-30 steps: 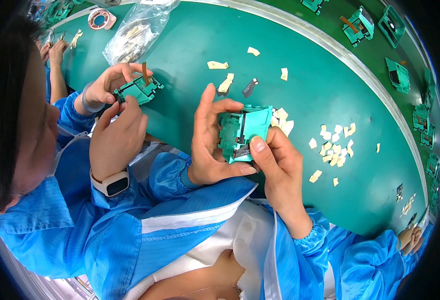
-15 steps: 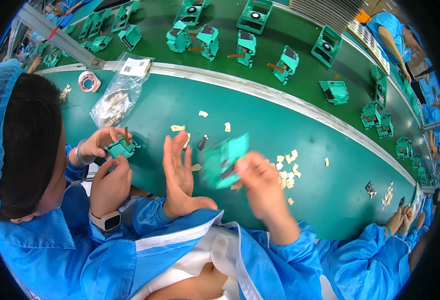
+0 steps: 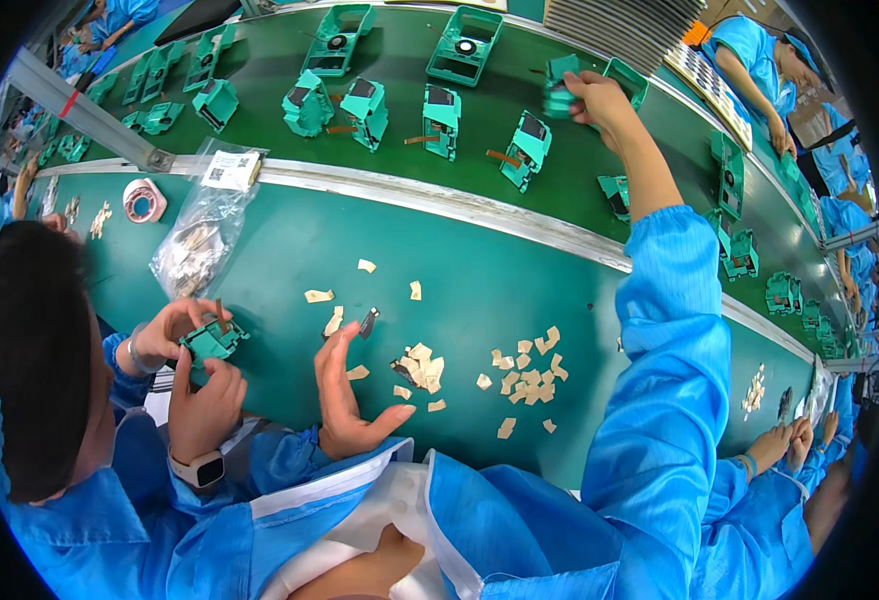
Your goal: Manually assemble small electronic components into a green plastic housing on a factory production line.
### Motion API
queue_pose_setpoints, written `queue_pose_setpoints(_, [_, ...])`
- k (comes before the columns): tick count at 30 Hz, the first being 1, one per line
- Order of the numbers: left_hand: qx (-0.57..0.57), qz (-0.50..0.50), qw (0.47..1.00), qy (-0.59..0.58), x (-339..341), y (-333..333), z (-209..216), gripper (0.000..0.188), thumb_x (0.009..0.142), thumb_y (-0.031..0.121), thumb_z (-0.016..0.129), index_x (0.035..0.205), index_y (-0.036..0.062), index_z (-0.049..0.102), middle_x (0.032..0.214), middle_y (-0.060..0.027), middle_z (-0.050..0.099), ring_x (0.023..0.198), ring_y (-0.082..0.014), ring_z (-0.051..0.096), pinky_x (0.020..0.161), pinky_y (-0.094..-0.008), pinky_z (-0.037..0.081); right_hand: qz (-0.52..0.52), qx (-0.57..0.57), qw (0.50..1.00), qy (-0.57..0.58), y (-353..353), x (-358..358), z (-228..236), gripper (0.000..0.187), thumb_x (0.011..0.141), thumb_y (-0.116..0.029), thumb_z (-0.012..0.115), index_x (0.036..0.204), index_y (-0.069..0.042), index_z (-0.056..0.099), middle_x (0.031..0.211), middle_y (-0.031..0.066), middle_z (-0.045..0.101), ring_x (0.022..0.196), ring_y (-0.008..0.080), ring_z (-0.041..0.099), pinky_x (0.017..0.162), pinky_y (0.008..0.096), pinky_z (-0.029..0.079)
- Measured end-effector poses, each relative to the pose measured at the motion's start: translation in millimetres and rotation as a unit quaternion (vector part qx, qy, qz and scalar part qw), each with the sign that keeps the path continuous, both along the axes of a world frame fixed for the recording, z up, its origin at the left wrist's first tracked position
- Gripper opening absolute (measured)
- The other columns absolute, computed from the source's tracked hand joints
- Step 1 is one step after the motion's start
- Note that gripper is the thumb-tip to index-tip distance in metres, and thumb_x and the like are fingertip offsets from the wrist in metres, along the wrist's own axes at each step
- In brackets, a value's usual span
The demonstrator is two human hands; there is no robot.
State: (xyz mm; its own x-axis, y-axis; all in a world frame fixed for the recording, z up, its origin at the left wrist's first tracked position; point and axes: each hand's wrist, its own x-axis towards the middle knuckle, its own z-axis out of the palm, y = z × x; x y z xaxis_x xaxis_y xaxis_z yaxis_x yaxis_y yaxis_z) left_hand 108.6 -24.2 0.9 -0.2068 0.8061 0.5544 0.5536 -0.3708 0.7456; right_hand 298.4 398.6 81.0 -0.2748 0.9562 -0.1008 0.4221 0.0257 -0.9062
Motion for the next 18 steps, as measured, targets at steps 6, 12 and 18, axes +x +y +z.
queue_pose_setpoints(6, [0.005, -0.003, 1.000, 0.002, -3.4, 3.2, -2.1, 0.088, 0.069, 0.021, 0.079, 0.136, -0.0087, 0.030, 0.134, -0.0256, 0.038, 0.123, -0.0378, 0.040, 0.103, -0.0458, 0.034, 0.034, -0.223, 0.923, 0.312, 24.0, -9.9, -54.8, 0.020, 0.096, -0.021, 0.051, 0.110, -0.008, 0.056, 0.099, 0.0062, 0.060, 0.087, 0.0192, 0.057, 0.073, 0.0290, 0.049])
queue_pose_setpoints(12, [0.018, -0.020, 0.999, -0.027, -2.7, 3.1, 4.6, 0.078, 0.070, 0.019, 0.078, 0.132, -0.0072, 0.038, 0.133, -0.0256, 0.042, 0.123, -0.0384, 0.042, 0.102, -0.0483, 0.035, 0.047, -0.046, 0.960, 0.273, 7.9, -20.1, 23.1, 0.023, 0.096, -0.025, 0.052, 0.111, -0.009, 0.057, 0.102, 0.0014, 0.059, 0.084, 0.0138, 0.053, 0.071, 0.0294, 0.046])
queue_pose_setpoints(18, [-0.004, 0.004, 0.999, -0.037, -8.3, -1.2, 2.2, 0.076, 0.071, 0.020, 0.077, 0.131, -0.0070, 0.038, 0.134, -0.0246, 0.042, 0.123, -0.0390, 0.042, 0.102, -0.0484, 0.033, 0.323, -0.134, 0.860, 0.372, -49.4, -257.6, 41.8, 0.019, 0.091, -0.025, 0.057, 0.104, -0.011, 0.056, 0.085, 0.0059, 0.060, 0.070, 0.0212, 0.054, 0.066, 0.0378, 0.048])
